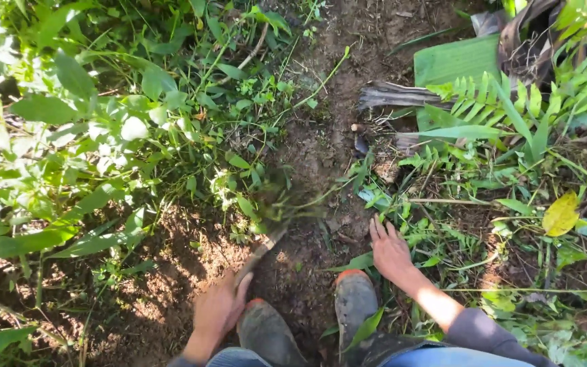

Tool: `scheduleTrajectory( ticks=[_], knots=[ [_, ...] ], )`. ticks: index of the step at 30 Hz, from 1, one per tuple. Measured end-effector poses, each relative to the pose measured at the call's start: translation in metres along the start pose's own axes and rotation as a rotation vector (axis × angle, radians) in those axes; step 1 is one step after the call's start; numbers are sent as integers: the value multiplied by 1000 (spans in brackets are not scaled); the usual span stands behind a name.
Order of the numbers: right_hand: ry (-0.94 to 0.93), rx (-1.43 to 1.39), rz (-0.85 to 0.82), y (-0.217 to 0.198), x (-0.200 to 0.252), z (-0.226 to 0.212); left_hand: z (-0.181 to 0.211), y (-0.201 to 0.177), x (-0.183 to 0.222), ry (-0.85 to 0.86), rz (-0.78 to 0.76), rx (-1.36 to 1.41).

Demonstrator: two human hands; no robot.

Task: Using a hand sickle and hands to remove weeds and grass from a patch of soil in an outdoor area.

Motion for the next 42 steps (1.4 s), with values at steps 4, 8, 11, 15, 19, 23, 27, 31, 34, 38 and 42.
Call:
scheduleTrajectory(
  ticks=[4,8,11,15,19,23,27,31,34,38,42],
  knots=[
    [-33,-9,-2,11,-4,2,-15,-1,31,-216,-199,22],
    [-32,255,-51,34,-24,8,20,3,-17,-131,-161,175],
    [6,254,-204,16,-26,-2,16,24,-37,-66,68,129],
    [-26,247,-382,-69,-3,-25,-19,-2,28,-119,39,156],
    [-208,124,-388,-153,6,-58,-44,-4,66,-399,-221,82],
    [-595,119,-39,-196,-20,-105,-20,-25,50,-302,-337,396],
    [-723,85,67,-215,-57,-170,-10,-35,40,-340,-417,799],
    [-801,-153,-50,-220,-47,-222,1,-59,71,-319,-542,730],
    [-737,-2,-106,-190,-60,-231,-8,-52,98,-243,-533,329],
    [-863,136,132,-136,-81,-230,-16,-93,133,-427,-619,157],
    [-1013,194,266,-105,-67,-206,-52,-90,150,-626,-479,125]
  ],
)
Point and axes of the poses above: each hand's wrist, its own x-axis away from the middle knuckle, its own y-axis out of the palm, z = x × y, the point moved 3 cm from there along -x, towards the middle knuckle
